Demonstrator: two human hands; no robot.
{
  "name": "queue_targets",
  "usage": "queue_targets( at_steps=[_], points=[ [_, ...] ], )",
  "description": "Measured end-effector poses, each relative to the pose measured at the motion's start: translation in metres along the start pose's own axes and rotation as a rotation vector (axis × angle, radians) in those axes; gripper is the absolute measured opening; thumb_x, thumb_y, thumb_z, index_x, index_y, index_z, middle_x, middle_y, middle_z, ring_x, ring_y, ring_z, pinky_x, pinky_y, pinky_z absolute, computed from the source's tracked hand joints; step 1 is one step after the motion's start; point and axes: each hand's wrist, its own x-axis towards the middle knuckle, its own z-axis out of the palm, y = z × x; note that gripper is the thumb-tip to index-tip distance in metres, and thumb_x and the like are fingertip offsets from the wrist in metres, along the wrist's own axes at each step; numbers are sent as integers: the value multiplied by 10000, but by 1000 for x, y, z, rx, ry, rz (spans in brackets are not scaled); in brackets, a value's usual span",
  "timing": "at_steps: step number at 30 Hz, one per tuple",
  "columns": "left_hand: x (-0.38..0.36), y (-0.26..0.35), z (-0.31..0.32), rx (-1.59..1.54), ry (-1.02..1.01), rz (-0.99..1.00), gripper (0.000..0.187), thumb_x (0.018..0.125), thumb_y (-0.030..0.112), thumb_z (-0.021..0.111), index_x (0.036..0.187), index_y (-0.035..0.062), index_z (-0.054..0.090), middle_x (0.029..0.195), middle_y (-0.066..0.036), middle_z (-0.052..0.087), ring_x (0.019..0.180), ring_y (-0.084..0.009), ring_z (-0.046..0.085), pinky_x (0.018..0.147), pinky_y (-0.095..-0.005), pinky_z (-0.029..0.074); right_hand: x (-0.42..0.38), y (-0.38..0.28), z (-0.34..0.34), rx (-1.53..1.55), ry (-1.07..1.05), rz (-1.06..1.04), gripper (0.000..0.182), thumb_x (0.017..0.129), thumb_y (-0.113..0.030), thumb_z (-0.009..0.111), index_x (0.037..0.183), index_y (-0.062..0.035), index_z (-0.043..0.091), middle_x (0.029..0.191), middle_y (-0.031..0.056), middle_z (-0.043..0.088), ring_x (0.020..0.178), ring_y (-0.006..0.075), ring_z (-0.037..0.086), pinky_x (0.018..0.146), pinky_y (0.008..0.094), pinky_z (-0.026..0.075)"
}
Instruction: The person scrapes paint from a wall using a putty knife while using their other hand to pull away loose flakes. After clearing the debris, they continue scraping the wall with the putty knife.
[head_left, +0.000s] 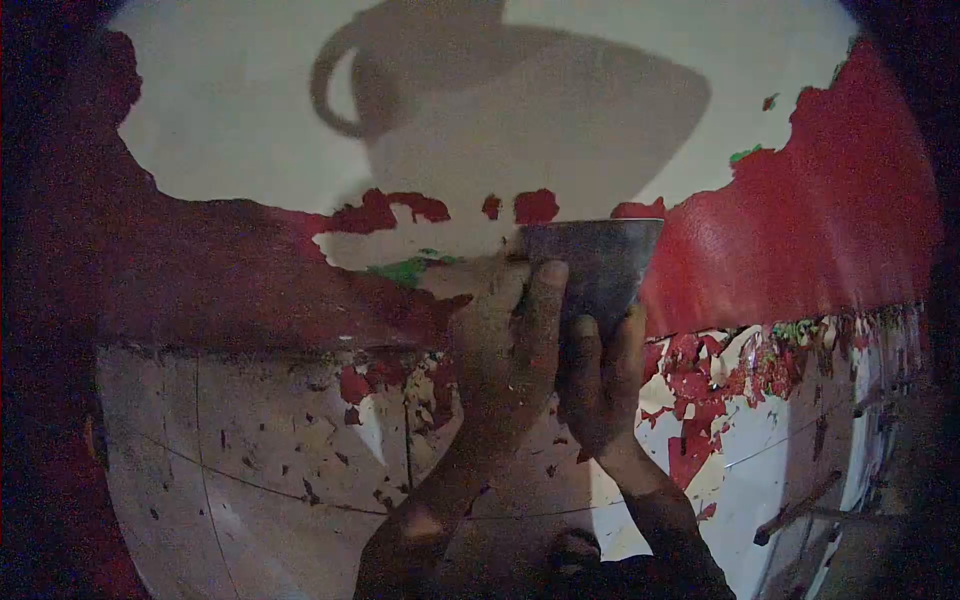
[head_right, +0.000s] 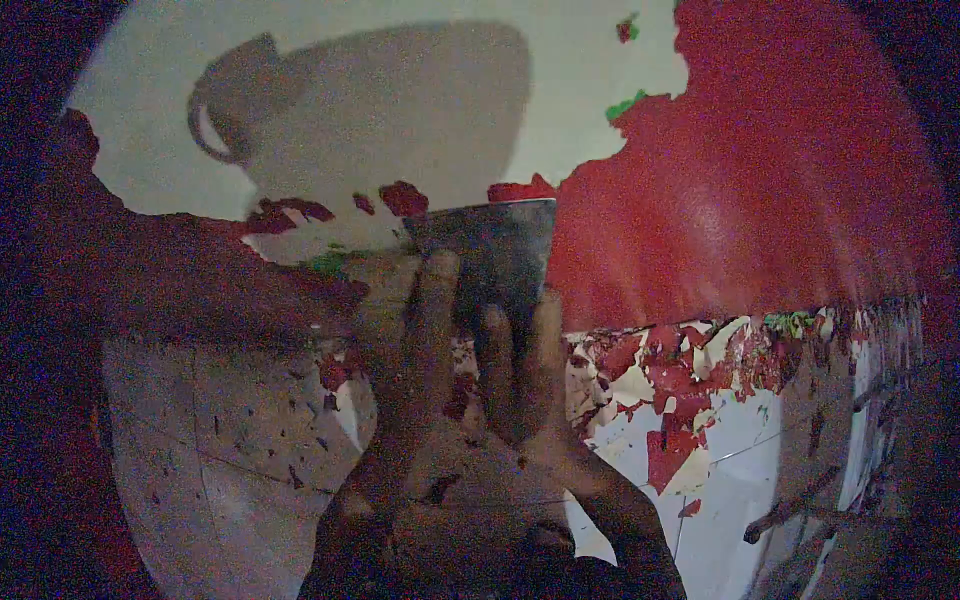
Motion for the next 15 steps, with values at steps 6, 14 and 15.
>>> queue_targets(
  at_steps=[6,14,15],
  points=[
    [-2,-3,-1,-25,36,-27,283,893,267,555,854,-10,598,778,-147,600,701,-266,562,667,-366,439,-2,-4,5,26,5,-1,211,975,-181,382,1120,-28,389,900,59,485,725,117,464,617,256,409],
    [-1,-1,1,63,136,111,293,902,268,552,797,-4,583,701,-130,566,648,-241,535,618,-371,418,-3,-8,8,-24,37,-28,265,969,-205,401,1135,0,390,952,105,500,801,165,473,686,327,419],
    [-3,-2,-1,64,76,67,286,905,262,548,807,-4,588,706,-132,566,651,-241,537,622,-369,422,-3,-4,11,-24,79,-100,274,963,-233,422,1109,-2,395,922,125,505,770,193,475,666,357,415]
  ],
)
